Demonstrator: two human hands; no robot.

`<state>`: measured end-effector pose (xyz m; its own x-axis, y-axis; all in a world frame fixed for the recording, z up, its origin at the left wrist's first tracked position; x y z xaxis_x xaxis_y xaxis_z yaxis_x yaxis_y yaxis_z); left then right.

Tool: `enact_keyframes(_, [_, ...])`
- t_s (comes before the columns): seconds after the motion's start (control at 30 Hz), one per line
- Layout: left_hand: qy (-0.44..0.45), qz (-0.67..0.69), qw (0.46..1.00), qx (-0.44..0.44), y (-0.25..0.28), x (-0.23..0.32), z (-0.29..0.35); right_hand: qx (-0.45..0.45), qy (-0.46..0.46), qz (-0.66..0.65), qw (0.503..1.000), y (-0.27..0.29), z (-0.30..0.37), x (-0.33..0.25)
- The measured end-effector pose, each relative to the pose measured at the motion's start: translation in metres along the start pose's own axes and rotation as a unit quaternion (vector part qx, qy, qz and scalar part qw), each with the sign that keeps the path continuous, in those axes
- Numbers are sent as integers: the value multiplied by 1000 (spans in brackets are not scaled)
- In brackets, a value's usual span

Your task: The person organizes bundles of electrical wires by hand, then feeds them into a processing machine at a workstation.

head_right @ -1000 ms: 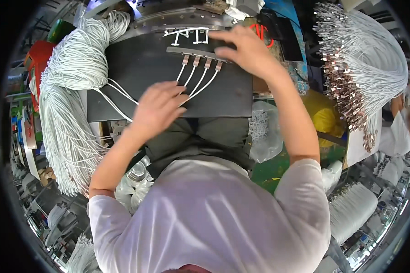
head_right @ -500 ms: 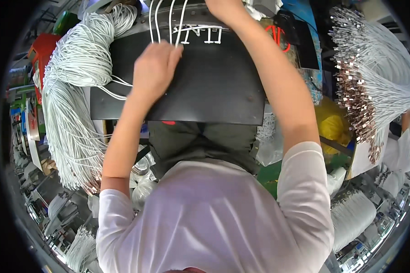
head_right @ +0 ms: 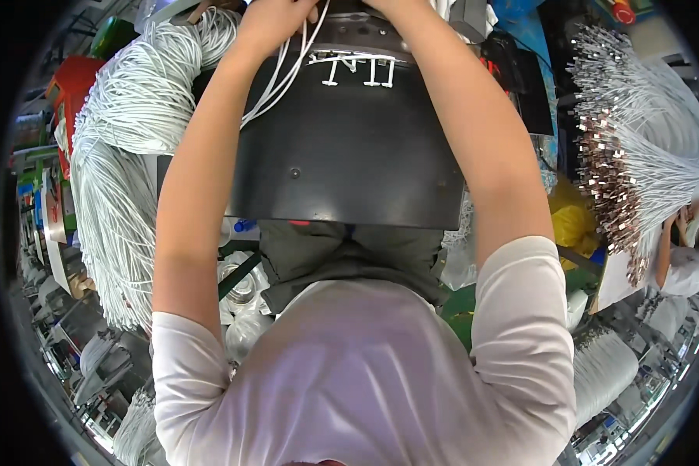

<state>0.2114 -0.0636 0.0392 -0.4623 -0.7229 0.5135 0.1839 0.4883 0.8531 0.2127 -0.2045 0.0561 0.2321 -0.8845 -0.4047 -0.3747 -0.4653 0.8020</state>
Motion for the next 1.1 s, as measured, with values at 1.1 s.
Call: enact_keyframes(1.1, [-34,373,927,-7,10,2,186,153,6,-169,974,108,189,-14])
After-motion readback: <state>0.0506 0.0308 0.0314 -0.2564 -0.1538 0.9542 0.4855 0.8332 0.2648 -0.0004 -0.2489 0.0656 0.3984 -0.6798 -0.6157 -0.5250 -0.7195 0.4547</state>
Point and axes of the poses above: each hand's wrist, its own z-axis away from the middle knuckle, its own y-axis out of the back of the hand, x = y × z, the point moved 10 cm from there along -z, towards the middle knuckle, and after that the axes turned 2 degrees about y, right-handed, at the moved point
